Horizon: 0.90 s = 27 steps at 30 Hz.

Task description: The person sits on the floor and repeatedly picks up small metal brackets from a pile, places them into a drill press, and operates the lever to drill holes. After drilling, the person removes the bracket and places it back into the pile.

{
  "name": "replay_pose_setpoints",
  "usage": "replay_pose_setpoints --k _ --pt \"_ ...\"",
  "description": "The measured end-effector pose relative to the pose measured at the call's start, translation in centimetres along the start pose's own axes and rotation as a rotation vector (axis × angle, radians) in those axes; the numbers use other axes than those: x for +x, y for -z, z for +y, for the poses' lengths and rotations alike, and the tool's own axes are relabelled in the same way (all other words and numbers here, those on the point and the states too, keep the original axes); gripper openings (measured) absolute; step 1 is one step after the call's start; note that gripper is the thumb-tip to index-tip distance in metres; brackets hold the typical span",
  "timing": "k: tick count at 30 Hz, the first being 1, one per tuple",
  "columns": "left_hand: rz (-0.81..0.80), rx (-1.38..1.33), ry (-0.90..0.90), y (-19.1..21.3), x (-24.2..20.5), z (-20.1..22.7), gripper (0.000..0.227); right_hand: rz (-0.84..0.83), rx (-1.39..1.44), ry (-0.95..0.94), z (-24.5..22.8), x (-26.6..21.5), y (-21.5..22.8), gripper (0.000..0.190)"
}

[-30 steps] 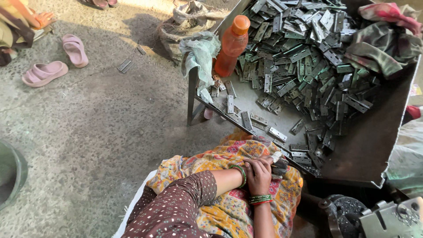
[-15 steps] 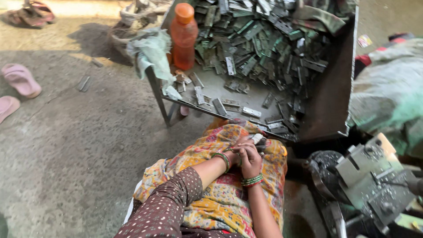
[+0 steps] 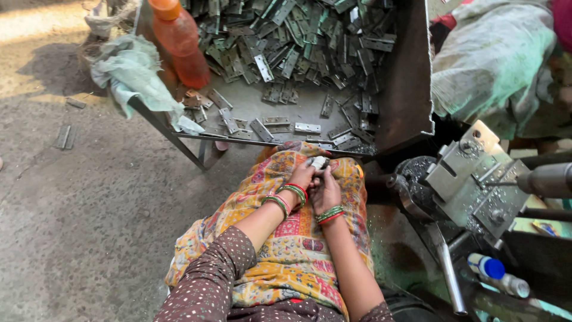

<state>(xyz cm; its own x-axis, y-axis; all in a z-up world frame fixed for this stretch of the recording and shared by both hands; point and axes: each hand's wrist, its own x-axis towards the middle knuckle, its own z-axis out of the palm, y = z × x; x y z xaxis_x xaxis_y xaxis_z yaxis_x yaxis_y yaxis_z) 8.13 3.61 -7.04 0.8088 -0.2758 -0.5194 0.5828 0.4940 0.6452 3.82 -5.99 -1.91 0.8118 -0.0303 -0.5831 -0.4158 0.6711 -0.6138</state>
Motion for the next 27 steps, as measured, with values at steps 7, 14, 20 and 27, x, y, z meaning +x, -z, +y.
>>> replay_pose_setpoints --k 7,14,20,27 --pt "0.109 0.059 0.082 -0.5 -1.4 1.3 0.019 -0.003 0.003 -0.015 0.5 0.4 -0.3 0.038" --pt "0.025 -0.081 0.082 -0.9 -2.0 1.9 0.020 0.099 -0.042 0.031 0.8 0.7 -0.3 0.040" --pt "0.060 -0.094 0.089 -1.1 -2.2 2.7 0.021 0.101 0.016 -0.010 0.0 -0.5 -1.4 0.042" --pt "0.022 -0.102 -0.125 -1.7 -3.9 4.6 0.025 0.075 -0.028 -0.059 -0.3 -1.3 -1.8 0.043"
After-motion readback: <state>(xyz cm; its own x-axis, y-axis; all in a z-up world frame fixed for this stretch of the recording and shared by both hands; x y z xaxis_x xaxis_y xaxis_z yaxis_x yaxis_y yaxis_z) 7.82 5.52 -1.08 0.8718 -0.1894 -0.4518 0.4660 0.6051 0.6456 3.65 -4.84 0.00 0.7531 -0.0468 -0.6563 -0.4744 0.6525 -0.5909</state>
